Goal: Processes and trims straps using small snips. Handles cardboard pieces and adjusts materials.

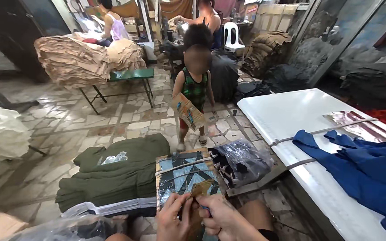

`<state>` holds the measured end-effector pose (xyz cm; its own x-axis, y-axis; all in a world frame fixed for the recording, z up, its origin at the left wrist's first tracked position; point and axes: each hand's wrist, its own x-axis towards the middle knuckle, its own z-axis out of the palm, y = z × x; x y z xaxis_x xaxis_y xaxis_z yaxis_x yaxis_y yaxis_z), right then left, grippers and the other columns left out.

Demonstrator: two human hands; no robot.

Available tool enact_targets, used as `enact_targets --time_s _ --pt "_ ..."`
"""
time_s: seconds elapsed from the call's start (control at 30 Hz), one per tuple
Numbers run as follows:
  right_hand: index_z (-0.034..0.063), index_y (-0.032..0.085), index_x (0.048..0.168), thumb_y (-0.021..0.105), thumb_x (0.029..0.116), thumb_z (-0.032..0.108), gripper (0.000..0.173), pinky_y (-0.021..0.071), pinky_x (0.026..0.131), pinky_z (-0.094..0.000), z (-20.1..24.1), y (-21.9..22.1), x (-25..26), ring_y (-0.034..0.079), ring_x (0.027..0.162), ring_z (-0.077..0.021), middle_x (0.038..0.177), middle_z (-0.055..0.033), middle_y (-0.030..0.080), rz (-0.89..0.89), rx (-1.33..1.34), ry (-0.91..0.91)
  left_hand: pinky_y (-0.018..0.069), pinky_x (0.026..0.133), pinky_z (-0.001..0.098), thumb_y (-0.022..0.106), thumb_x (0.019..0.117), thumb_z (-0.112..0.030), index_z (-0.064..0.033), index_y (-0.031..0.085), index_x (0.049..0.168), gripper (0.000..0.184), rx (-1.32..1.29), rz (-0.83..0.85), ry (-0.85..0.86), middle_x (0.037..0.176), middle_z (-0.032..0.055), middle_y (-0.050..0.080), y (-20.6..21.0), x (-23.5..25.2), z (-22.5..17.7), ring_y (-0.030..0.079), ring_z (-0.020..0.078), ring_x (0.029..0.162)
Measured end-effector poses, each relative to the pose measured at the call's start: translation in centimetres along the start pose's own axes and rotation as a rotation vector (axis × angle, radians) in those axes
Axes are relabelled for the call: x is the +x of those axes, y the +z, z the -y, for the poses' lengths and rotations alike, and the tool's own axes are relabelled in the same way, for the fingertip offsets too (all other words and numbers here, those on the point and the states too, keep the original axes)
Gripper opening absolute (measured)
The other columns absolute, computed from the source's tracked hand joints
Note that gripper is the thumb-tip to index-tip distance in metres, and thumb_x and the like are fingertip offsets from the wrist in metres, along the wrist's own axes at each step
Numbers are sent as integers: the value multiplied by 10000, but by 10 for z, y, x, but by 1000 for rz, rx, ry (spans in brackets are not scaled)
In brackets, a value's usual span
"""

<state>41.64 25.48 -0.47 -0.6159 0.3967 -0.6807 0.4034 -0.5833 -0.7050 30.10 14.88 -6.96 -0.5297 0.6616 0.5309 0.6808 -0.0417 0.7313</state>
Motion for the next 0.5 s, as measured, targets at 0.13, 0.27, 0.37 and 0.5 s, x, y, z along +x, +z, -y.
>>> enact_targets --time_s 0.13,0.27,0.37,0.5 --pt "108 556 960 365 1119 309 319 299 340 -138 -7 -7 3 310 365 -2 562 65 402 200 550 188 544 658 107 697 920 -168 -13 788 978 189 -40 -56 32 823 42 660 4 -2 1 630 -14 717" --pt "96 560 981 340 1120 319 343 317 346 -129 -12 -11 8 334 368 1 571 56 425 318 626 212 541 668 114 703 922 -161 -29 798 976 171 -110 -17 -8 821 13 669 -3 -3 7 629 -21 738" --pt "88 567 975 317 1109 303 356 349 351 -113 -16 -12 5 377 367 6 590 42 477 483 826 216 559 698 118 709 923 -131 -28 794 969 141 -215 3 -25 846 -1 682 -9 0 7 646 -23 785" --pt "61 621 1030 393 1123 269 322 280 382 -159 -15 9 1 303 402 -8 567 72 398 174 506 -46 572 717 151 694 926 -154 -47 768 922 130 -191 -48 -99 835 -21 692 -8 6 4 658 0 779"
